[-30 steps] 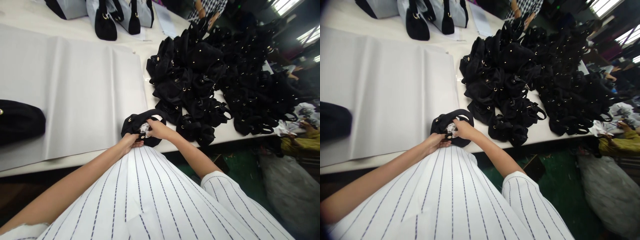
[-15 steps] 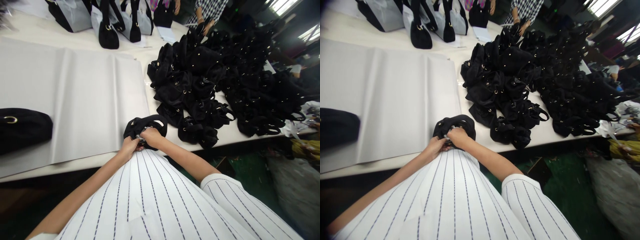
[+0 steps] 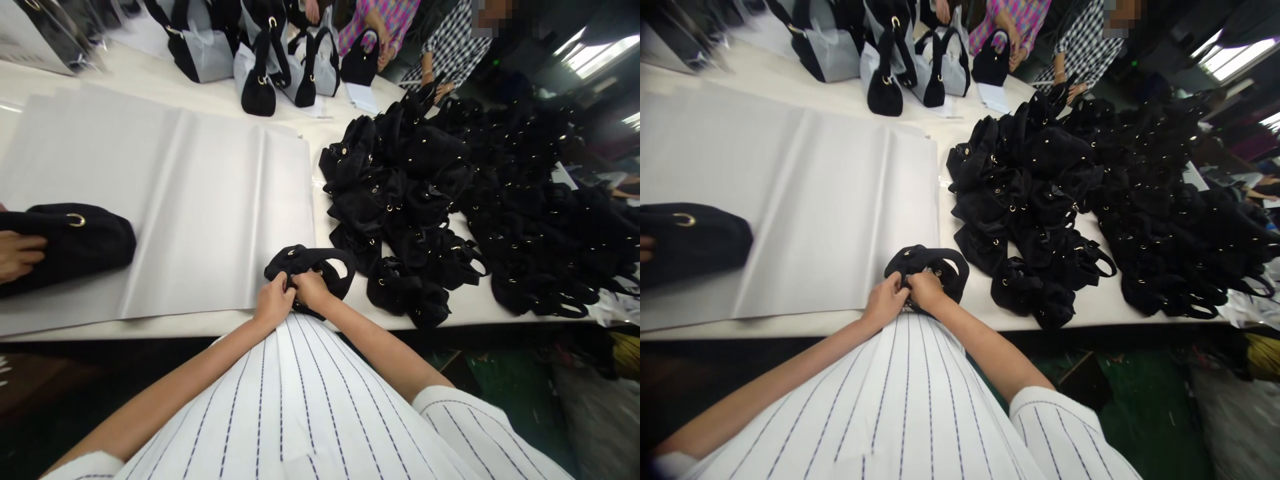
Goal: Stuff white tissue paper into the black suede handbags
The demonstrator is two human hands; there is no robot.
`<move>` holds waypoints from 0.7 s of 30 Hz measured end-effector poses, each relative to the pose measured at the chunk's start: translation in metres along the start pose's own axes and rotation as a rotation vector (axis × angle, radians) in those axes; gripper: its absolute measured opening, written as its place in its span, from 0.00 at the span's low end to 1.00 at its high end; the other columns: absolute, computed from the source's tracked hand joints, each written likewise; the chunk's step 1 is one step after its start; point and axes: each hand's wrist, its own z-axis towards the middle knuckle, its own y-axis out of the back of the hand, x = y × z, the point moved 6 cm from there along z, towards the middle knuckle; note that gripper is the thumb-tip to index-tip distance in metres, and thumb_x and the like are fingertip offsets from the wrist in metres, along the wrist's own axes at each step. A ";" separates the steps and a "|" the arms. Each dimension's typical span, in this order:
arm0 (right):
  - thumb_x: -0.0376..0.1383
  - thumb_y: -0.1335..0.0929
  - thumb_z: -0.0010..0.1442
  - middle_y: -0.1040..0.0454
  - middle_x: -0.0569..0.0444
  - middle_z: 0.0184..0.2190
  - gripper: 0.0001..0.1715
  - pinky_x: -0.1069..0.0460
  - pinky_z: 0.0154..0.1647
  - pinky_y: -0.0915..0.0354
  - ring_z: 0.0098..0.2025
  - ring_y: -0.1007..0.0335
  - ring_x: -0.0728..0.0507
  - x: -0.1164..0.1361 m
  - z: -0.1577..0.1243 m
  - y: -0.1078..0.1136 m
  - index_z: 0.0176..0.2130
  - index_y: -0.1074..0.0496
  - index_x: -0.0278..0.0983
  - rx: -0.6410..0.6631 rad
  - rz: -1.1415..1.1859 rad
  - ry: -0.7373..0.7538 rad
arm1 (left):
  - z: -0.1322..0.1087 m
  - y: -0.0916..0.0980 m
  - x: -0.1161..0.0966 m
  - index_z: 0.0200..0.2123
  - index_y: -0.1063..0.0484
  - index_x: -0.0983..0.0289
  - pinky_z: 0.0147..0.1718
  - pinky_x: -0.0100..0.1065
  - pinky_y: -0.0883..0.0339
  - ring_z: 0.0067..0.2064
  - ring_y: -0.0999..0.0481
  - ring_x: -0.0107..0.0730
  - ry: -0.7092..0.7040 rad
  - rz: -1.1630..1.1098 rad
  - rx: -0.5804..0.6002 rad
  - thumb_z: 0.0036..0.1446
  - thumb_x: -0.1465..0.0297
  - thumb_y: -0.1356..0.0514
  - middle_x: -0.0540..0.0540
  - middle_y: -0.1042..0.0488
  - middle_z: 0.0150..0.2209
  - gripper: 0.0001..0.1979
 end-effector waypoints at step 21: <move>0.23 0.40 0.58 0.34 0.38 0.53 0.21 0.49 0.54 0.36 0.51 0.32 0.42 -0.026 -0.045 0.017 0.51 0.33 0.29 -0.405 0.230 -0.387 | 0.040 0.017 -0.025 0.57 0.39 0.57 0.39 0.36 0.33 0.44 0.25 0.43 -0.307 0.361 -0.033 0.51 0.76 0.48 0.55 0.26 0.45 0.29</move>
